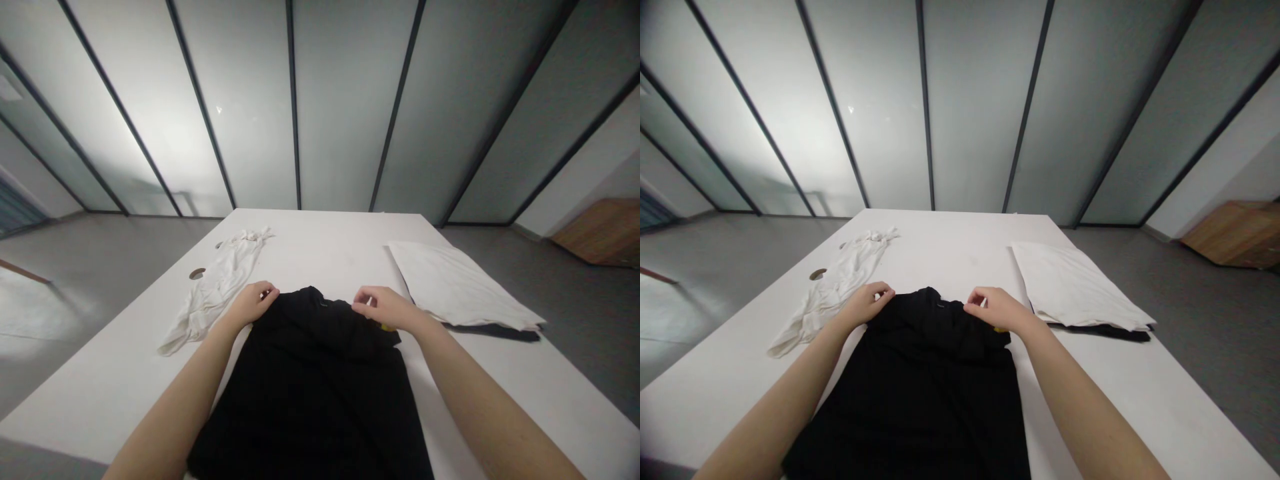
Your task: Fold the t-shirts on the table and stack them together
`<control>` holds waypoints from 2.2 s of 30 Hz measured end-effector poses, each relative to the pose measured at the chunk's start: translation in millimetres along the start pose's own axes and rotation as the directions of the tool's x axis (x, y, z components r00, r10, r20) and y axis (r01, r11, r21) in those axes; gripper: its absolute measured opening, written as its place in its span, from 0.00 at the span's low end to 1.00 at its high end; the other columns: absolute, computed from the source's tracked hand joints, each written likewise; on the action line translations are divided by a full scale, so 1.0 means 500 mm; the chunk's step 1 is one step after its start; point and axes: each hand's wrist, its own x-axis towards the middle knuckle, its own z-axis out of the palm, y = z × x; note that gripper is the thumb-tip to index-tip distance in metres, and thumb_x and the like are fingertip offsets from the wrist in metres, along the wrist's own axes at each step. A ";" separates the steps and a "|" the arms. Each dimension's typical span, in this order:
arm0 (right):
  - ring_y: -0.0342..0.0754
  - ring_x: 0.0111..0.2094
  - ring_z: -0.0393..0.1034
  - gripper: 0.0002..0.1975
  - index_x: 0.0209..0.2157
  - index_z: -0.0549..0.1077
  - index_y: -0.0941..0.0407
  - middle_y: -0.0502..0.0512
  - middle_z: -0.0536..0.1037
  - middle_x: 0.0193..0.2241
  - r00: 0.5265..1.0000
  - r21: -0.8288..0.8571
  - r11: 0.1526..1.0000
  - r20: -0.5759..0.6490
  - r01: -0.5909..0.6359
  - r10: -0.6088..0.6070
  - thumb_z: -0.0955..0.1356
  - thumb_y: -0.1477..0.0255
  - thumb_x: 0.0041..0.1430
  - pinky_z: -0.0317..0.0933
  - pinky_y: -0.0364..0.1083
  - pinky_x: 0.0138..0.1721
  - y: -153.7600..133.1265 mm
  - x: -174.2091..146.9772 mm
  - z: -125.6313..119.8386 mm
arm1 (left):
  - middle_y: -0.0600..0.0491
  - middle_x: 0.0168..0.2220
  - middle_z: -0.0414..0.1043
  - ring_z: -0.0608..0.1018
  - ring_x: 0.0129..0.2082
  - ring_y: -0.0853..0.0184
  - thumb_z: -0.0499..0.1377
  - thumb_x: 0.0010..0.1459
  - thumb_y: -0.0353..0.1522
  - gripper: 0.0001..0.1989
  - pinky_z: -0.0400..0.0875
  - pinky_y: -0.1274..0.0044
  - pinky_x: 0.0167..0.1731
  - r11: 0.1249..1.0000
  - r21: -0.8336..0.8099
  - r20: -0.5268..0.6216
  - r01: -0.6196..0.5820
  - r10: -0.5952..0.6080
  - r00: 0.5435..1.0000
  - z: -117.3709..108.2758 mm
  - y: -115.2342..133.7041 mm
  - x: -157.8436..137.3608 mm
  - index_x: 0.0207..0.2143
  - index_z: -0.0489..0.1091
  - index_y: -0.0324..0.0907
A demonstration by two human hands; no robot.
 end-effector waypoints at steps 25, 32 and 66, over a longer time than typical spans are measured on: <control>0.46 0.27 0.61 0.19 0.53 0.63 0.50 0.45 0.67 0.27 0.975 0.349 0.933 -0.221 0.092 -0.014 0.61 0.52 0.71 0.56 0.44 0.29 0.023 -0.006 -0.023 | 0.59 0.27 0.63 0.65 0.25 0.72 0.67 0.58 0.51 0.23 0.59 0.81 0.24 0.740 -0.662 0.115 0.117 -0.054 0.992 -0.074 -0.035 -0.034 0.35 0.64 0.44; 0.42 0.24 0.64 0.44 0.62 0.72 0.55 0.42 0.72 0.25 0.709 0.216 0.970 0.701 -0.114 -0.072 0.81 0.58 0.44 0.57 0.41 0.28 0.026 -0.016 -0.013 | 0.58 0.26 0.65 0.64 0.24 0.73 0.74 0.48 0.49 0.25 0.55 0.82 0.21 0.713 -0.572 0.680 0.406 0.134 0.721 -0.087 -0.043 -0.053 0.31 0.67 0.43; 0.71 0.76 0.42 0.37 0.74 0.60 0.54 0.67 0.53 0.76 0.984 -0.352 0.935 -0.180 -0.050 -0.015 0.63 0.51 0.70 0.43 0.67 0.72 0.054 0.056 0.185 | 0.40 0.68 0.66 0.68 0.68 0.47 0.55 0.70 0.41 0.22 0.63 0.54 0.65 0.945 0.324 -0.011 -0.042 0.048 0.999 0.145 0.031 -0.004 0.62 0.71 0.46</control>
